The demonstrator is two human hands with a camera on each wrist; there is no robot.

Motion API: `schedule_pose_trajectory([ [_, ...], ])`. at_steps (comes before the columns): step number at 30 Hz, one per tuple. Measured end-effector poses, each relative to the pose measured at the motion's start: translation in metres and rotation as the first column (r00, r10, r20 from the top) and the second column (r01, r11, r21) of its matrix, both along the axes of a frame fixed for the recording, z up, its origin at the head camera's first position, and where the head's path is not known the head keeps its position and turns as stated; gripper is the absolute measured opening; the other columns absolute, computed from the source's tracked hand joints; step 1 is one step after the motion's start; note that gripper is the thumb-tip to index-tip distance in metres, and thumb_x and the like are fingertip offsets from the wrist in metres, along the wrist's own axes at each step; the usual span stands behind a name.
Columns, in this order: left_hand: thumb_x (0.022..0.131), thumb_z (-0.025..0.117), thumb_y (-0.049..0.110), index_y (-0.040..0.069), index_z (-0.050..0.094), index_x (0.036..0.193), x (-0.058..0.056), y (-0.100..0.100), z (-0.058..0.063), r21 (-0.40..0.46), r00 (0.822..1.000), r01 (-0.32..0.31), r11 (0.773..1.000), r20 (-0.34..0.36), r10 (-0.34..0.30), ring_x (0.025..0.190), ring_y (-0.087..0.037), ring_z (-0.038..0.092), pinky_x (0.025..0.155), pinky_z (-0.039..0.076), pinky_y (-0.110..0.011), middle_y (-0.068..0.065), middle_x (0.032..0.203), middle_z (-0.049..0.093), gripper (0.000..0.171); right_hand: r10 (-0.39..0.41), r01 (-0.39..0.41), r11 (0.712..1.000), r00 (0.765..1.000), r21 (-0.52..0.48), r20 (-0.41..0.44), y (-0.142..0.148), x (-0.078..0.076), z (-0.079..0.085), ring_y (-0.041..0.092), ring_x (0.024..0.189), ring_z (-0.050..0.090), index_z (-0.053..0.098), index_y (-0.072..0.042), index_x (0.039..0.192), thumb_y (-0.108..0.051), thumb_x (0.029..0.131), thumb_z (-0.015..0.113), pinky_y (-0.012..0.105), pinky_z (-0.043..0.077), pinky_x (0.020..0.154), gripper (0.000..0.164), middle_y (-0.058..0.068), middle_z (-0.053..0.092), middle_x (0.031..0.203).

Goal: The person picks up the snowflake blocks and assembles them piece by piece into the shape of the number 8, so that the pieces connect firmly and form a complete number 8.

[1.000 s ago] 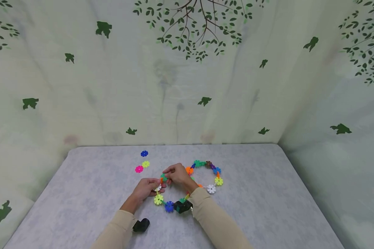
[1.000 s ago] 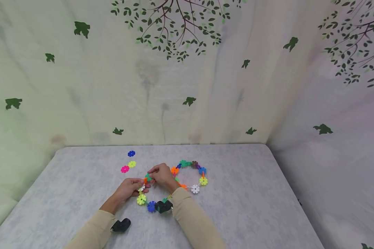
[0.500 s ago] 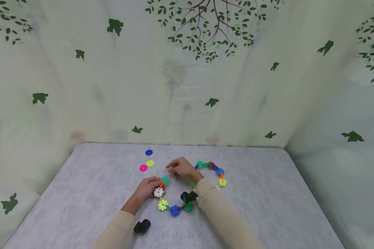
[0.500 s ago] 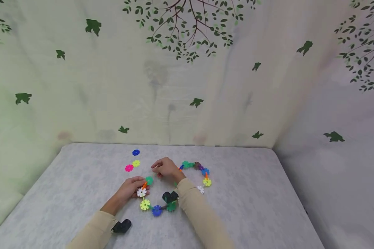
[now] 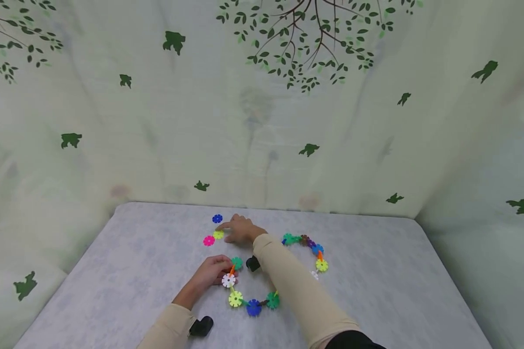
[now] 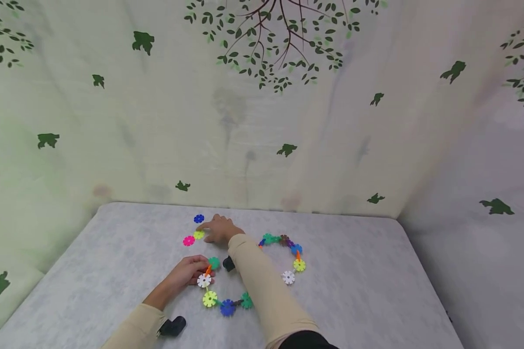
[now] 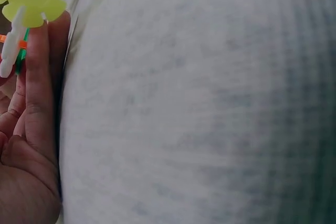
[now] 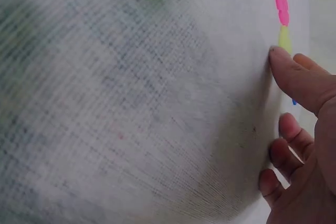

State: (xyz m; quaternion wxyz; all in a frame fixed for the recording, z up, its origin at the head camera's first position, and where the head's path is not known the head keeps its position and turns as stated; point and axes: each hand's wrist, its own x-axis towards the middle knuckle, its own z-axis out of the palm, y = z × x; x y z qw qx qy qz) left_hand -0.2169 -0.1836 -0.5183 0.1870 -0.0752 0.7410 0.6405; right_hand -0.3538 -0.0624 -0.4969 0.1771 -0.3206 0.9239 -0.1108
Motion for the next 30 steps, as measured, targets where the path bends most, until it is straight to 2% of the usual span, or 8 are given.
schedule_pose_trajectory([
  [7, 0.1, 0.049, 0.016, -0.001, 0.06, 0.102, 0.004, 0.004, 0.004, -0.018, 1.0, 0.009, 1.0, 0.0, -0.009, 0.075, -0.02, 0.069, 0.072, 0.056, -0.03, -0.01, 0.089, 0.071, 0.02, -0.046, 0.048, 0.995, 0.999, -0.085, 0.025, 0.004, 0.002, -0.001, 0.016, 0.106, 0.044, 0.064, -0.034, 0.103, -0.033, 0.088, 0.071, 0.038, 0.038, 0.096, 0.016, -0.001, 0.05, 0.113],
  [10, 0.1, 0.049, 0.015, -0.001, 0.06, 0.101, 0.005, 0.005, 0.004, -0.017, 1.0, 0.015, 1.0, -0.006, -0.015, 0.075, -0.02, 0.069, 0.071, 0.056, -0.03, -0.011, 0.089, 0.071, 0.02, -0.058, 0.075, 0.981, 0.994, -0.178, 0.096, 0.009, 0.001, -0.004, 0.013, 0.098, 0.047, 0.065, -0.027, 0.092, -0.025, 0.087, 0.073, 0.034, 0.04, 0.093, 0.01, -0.005, 0.054, 0.105],
  [13, 0.1, 0.049, 0.015, -0.002, 0.059, 0.101, 0.006, 0.005, 0.003, -0.013, 1.0, 0.021, 1.0, -0.006, -0.021, 0.075, -0.02, 0.069, 0.07, 0.056, -0.03, -0.011, 0.09, 0.071, 0.02, -0.033, 0.121, 0.934, 0.966, -0.337, 0.256, 0.016, 0.001, -0.007, 0.011, 0.086, 0.053, 0.066, -0.017, 0.086, -0.011, 0.087, 0.072, 0.027, 0.046, 0.083, 0.008, -0.005, 0.063, 0.094],
  [15, 0.1, 0.049, 0.015, -0.001, 0.06, 0.101, 0.006, 0.005, 0.003, -0.019, 1.0, 0.015, 1.0, -0.003, -0.015, 0.076, -0.019, 0.069, 0.07, 0.056, -0.029, -0.01, 0.09, 0.071, 0.019, -0.005, 0.172, 0.886, 0.932, -0.431, 0.362, 0.02, 0.002, -0.007, 0.012, 0.077, 0.055, 0.067, -0.011, 0.083, -0.003, 0.088, 0.068, 0.024, 0.048, 0.074, 0.009, -0.002, 0.067, 0.086],
  [18, 0.099, 0.049, 0.014, -0.002, 0.06, 0.103, 0.006, 0.004, 0.004, -0.02, 1.0, -0.011, 1.0, 0.003, 0.011, 0.079, -0.02, 0.069, 0.072, 0.056, -0.029, -0.009, 0.091, 0.071, 0.02, 0.015, 0.221, 0.84, 0.904, -0.496, 0.428, 0.024, 0.005, -0.007, 0.012, 0.072, 0.055, 0.069, -0.007, 0.08, 0.0, 0.087, 0.066, 0.022, 0.047, 0.068, 0.011, -0.001, 0.07, 0.081],
  [22, 0.099, 0.05, 0.014, -0.002, 0.06, 0.103, 0.005, 0.003, 0.003, -0.031, 0.999, -0.043, 0.999, 0.003, 0.043, 0.08, -0.021, 0.07, 0.073, 0.056, -0.03, -0.009, 0.091, 0.071, 0.019, -0.016, 0.22, 0.846, 0.922, -0.486, 0.388, 0.027, 0.009, -0.005, 0.011, 0.072, 0.054, 0.07, -0.007, 0.082, -0.002, 0.086, 0.069, 0.021, 0.047, 0.066, 0.006, -0.002, 0.066, 0.078],
  [26, 0.099, 0.051, 0.015, -0.001, 0.062, 0.103, 0.002, 0.005, 0.002, -0.06, 0.999, -0.05, 0.997, 0.006, 0.051, 0.079, -0.02, 0.069, 0.072, 0.056, -0.029, -0.008, 0.09, 0.07, 0.02, -0.04, 0.198, 0.887, 0.933, -0.417, 0.357, 0.03, 0.013, -0.003, 0.012, 0.076, 0.054, 0.07, -0.011, 0.088, -0.008, 0.088, 0.069, 0.022, 0.048, 0.068, 0.003, -0.002, 0.063, 0.081],
  [30, 0.098, 0.052, 0.015, -0.001, 0.062, 0.102, 0.002, 0.007, 0.002, -0.083, 0.999, -0.045, 0.996, 0.005, 0.045, 0.078, -0.019, 0.068, 0.071, 0.055, -0.029, -0.008, 0.089, 0.07, 0.019, -0.062, 0.187, 0.92, 0.938, -0.344, 0.342, 0.034, 0.016, -0.002, 0.013, 0.082, 0.052, 0.073, -0.018, 0.093, -0.014, 0.086, 0.073, 0.024, 0.046, 0.072, 0.008, -0.004, 0.061, 0.087],
])
